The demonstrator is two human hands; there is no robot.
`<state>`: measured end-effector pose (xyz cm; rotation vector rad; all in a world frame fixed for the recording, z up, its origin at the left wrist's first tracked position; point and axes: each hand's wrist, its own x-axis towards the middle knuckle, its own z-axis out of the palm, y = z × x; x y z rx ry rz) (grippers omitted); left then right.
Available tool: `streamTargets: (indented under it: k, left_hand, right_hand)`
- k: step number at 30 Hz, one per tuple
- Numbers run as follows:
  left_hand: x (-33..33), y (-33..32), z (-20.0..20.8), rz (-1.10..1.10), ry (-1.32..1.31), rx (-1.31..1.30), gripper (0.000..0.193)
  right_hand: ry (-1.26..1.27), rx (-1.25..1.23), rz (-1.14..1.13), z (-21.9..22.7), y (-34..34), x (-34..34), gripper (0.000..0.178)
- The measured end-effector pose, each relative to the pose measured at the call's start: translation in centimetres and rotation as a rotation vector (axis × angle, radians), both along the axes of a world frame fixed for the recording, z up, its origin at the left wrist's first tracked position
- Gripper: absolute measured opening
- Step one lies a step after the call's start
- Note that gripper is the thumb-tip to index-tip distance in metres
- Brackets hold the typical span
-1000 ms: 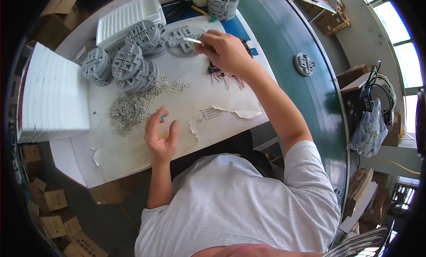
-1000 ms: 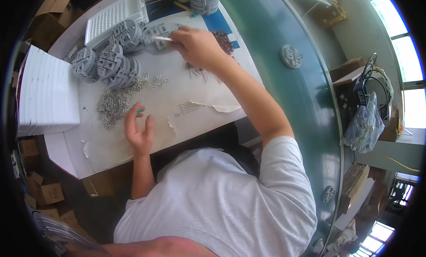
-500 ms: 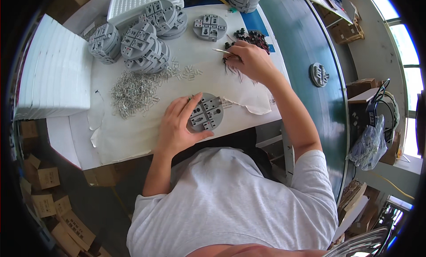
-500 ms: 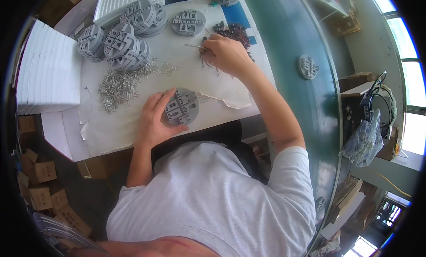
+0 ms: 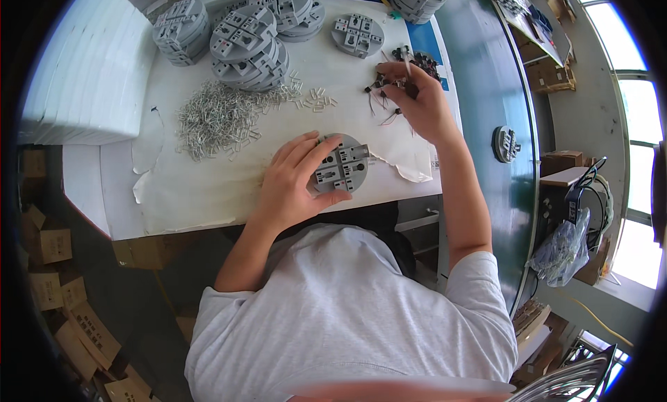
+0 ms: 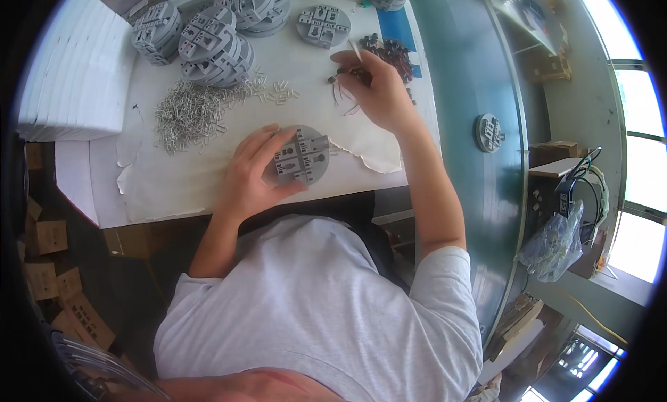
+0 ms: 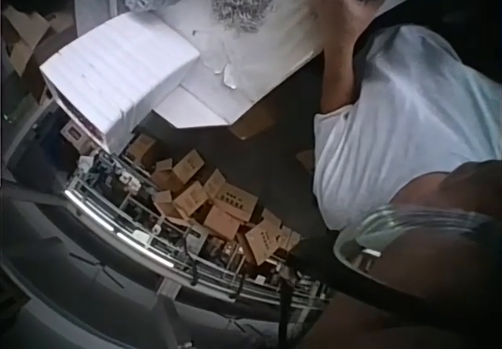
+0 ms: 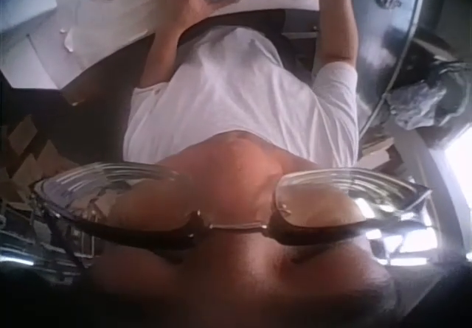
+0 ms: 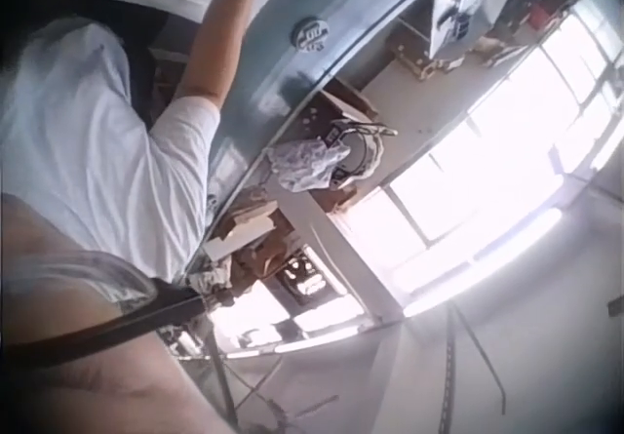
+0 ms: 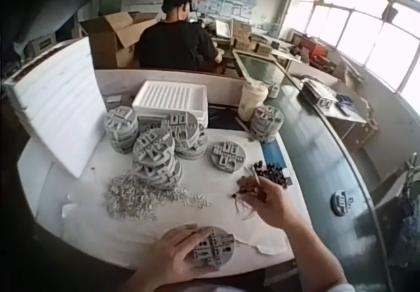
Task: Assemble small electronic or mechanical components into circular plastic housings at a production workstation.
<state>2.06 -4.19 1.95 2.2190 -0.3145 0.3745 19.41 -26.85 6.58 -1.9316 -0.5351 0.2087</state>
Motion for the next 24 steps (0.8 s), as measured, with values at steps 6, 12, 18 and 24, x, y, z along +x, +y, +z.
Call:
streamTargets:
  k: [6, 12, 18, 24]
  left_hand:
    - [1.5, 0.2, 1.9, 0.094, -0.084, -0.428, 0.05]
    - [1.9, -0.6, 3.4, 0.04, 0.009, -0.5, 0.034]
    - [1.6, -1.3, 2.7, -0.005, 0.219, -0.849, 0.023]
    - [2.1, -0.9, 2.7, 0.024, -0.139, -0.402, 0.013]
  right_hand:
    - [0.432, 0.374, 0.201, 1.1, 0.9, -5.0, 0.022]
    - [0.364, 0.538, 0.281, -0.1, 2.1, -7.7, 0.025]
    - [0.041, 0.425, 0.277, -0.2, 2.2, -8.2, 0.021]
    - [-0.182, 0.175, 0.353, 0.1, 1.4, -7.7, 0.019]
